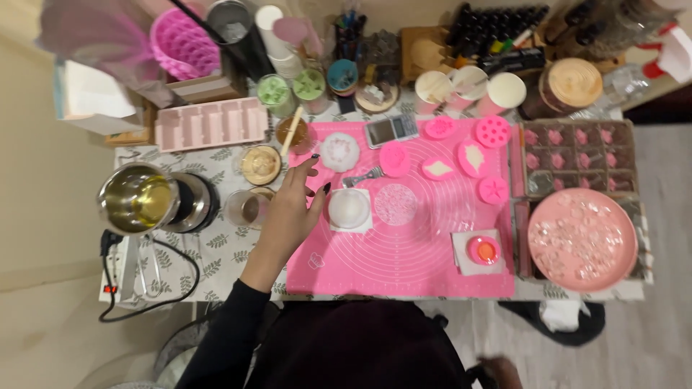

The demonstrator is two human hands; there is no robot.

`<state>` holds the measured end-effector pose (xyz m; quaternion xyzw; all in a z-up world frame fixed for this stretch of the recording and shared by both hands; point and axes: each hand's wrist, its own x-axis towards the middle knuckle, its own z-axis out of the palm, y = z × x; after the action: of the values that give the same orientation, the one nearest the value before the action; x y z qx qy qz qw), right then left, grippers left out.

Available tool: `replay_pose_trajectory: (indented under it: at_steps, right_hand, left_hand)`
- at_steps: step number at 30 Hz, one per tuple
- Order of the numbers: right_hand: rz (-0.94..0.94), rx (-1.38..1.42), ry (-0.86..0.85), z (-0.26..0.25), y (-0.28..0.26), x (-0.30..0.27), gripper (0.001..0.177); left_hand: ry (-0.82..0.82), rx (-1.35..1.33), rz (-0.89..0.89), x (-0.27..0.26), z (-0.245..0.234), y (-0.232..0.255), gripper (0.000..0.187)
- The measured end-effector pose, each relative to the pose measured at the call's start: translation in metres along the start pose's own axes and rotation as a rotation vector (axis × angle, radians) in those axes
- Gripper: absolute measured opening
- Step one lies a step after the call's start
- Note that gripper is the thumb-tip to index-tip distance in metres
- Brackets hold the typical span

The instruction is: The person wipes silicone candle molds with a tissue, moving a tray of mold pieces aside, then flexes and presses a pink silicone mold to release a white candle from it and holds up the removed candle.

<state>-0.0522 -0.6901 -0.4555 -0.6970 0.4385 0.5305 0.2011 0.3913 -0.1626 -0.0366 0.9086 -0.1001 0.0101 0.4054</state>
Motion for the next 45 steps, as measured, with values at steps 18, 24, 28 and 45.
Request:
replay_pose_trajectory:
  at_steps: [18, 24, 28, 45]
  right_hand:
    - [-0.616, 0.262, 0.49, -0.112, -0.249, -0.232, 0.04]
    - [-0.815, 0.235, 0.418, -0.105, -0.318, -0.27, 0.038]
    - [-1.038, 0.125, 0.338, -0.108, -0.373, -0.307, 0.034]
    - [-1.048, 0.211, 1.041, -0.17, -0.469, -0.245, 0.058]
  left_hand:
    - [-0.194, -0.176, -0.057, 0.022, 0.054, 0.025, 0.054]
    - [-0.177, -0.151, -0.233, 0.012, 0.034, 0.022, 0.053]
    - [-0.105, -0.25, -0.329, -0.008, 0.016, 0.013, 0.041]
    - [-0.005, -0.124, -0.387, -0.069, -0.023, -0.008, 0.066]
